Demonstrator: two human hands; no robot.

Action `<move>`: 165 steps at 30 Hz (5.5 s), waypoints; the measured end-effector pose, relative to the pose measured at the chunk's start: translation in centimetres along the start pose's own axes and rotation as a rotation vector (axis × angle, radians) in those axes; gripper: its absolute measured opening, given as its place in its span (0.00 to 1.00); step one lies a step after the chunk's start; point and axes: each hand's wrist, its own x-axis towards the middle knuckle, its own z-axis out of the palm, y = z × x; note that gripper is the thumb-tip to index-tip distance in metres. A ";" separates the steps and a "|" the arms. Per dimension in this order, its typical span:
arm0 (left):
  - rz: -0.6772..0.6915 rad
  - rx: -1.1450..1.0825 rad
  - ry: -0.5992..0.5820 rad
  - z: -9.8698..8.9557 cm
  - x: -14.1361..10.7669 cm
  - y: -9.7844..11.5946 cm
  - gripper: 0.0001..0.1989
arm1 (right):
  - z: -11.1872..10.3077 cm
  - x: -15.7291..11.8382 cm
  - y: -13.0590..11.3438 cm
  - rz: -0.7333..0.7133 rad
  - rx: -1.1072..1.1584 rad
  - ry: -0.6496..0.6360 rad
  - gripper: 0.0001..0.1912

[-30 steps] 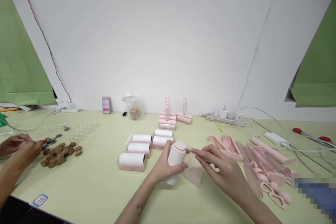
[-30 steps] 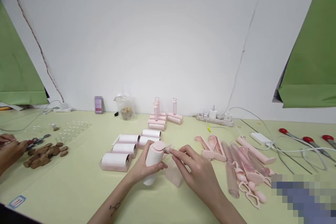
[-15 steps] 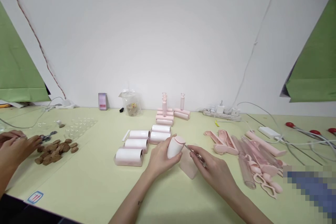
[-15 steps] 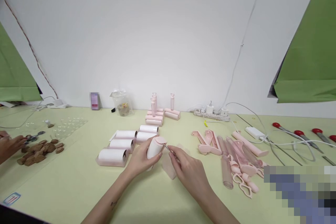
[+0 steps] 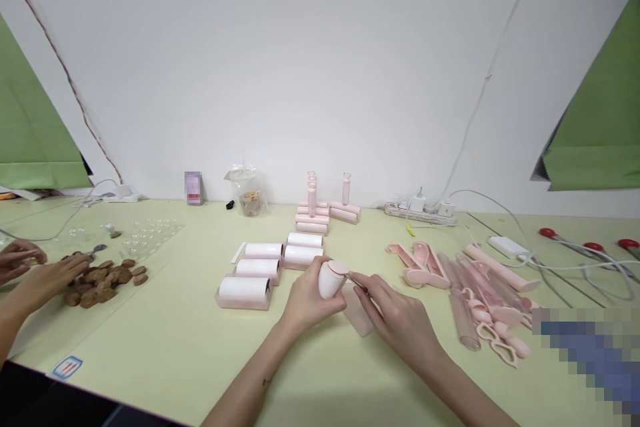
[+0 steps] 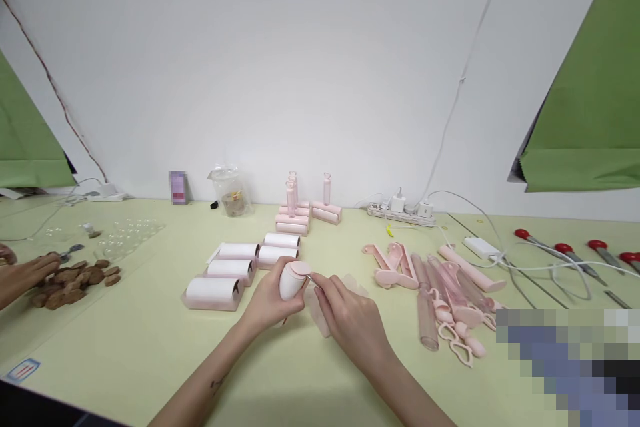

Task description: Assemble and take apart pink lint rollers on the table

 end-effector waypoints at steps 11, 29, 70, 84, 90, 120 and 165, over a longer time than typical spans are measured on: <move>-0.019 -0.008 0.018 0.1 0.1 -0.5 0.20 | 0.4 -0.4 -0.1 -0.064 -0.133 -0.024 0.18; -0.087 -0.033 0.157 0.6 0.5 -0.7 0.14 | 2.2 1.5 -0.6 -0.056 -0.240 -0.214 0.28; -0.111 -0.517 0.152 1.0 3.1 -1.7 0.07 | -1.4 1.8 3.0 0.279 0.007 -0.241 0.16; -0.195 -0.568 -0.180 1.4 2.2 0.2 0.09 | -1.2 -1.1 2.0 0.143 0.104 -0.117 0.16; -0.195 -0.533 -0.216 1.3 2.2 0.0 0.08 | -1.4 -1.2 1.7 0.172 0.088 -0.196 0.17; 0.138 -0.232 -0.008 0.9 1.6 0.1 0.21 | -2.1 -0.5 2.8 0.378 0.071 -0.517 0.18; 0.070 -0.669 -0.158 8.2 2.6 3.8 0.24 | -7.2 4.0 3.2 0.338 0.255 -0.301 0.07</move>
